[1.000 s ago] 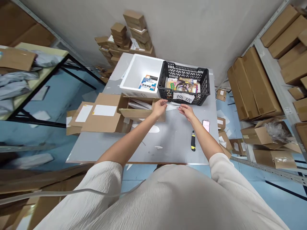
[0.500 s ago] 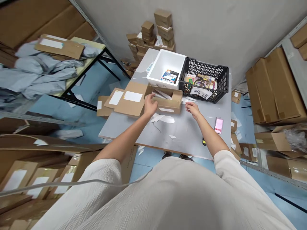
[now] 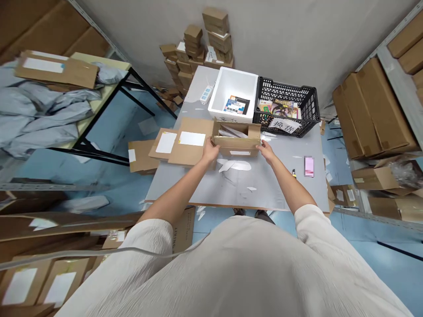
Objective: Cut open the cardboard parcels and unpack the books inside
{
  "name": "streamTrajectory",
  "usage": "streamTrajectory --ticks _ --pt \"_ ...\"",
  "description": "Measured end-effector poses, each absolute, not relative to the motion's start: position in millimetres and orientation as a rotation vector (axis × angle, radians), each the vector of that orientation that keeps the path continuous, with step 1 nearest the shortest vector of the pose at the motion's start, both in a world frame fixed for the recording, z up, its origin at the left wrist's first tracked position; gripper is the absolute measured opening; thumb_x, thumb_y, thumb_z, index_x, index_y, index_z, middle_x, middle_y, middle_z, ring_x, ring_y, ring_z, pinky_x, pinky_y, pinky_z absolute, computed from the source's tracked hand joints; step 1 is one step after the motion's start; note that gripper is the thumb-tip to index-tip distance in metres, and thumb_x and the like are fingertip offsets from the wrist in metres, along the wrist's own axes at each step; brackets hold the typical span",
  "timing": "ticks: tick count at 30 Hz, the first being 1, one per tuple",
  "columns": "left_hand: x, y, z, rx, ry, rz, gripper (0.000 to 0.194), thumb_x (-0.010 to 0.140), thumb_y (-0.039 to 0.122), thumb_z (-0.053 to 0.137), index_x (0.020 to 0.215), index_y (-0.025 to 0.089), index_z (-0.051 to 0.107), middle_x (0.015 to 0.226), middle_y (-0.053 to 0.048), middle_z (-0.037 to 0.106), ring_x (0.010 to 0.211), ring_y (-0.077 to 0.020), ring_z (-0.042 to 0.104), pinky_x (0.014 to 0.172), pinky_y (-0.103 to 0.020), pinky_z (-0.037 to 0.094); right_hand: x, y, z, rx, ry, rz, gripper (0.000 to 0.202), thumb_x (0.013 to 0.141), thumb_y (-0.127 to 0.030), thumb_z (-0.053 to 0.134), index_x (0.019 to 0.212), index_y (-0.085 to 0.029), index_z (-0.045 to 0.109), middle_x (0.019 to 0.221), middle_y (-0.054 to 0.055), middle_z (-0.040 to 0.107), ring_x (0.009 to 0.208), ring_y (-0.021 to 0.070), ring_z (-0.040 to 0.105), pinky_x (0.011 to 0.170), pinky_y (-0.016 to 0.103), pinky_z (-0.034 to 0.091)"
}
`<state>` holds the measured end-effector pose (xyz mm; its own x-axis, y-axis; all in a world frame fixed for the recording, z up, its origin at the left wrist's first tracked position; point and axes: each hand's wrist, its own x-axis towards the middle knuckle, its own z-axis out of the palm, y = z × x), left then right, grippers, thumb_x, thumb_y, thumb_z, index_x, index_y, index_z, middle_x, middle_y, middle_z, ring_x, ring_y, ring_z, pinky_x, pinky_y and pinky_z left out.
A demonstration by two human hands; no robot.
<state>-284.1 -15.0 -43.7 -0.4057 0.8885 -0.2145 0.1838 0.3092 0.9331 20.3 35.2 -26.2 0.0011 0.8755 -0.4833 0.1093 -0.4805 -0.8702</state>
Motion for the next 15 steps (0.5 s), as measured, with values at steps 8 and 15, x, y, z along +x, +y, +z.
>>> streamTrajectory --ticks 8,15 --pt "-278.7 -19.3 -30.4 0.892 1.903 0.948 0.062 0.086 0.016 0.081 0.140 0.023 0.053 0.130 -0.014 0.078 0.123 -0.0319 0.076 0.113 -0.044 0.059 6.4 11.5 -22.3 -1.681 -0.997 1.491 0.030 0.082 -0.028 0.084 0.110 -0.032 0.077 0.135 0.001 0.080 0.132 0.0277 0.067 0.121 0.060 0.055" --pt "-275.6 -35.0 -23.0 0.983 1.843 0.953 0.059 0.083 0.015 0.079 0.132 0.026 0.048 0.127 -0.012 0.074 0.121 -0.0306 0.074 0.112 -0.044 0.057 20.4 -9.7 -13.5 -1.657 -0.980 1.402 0.031 0.081 -0.032 0.088 0.110 -0.029 0.078 0.123 0.004 0.082 0.123 0.0272 0.072 0.110 0.050 0.063"
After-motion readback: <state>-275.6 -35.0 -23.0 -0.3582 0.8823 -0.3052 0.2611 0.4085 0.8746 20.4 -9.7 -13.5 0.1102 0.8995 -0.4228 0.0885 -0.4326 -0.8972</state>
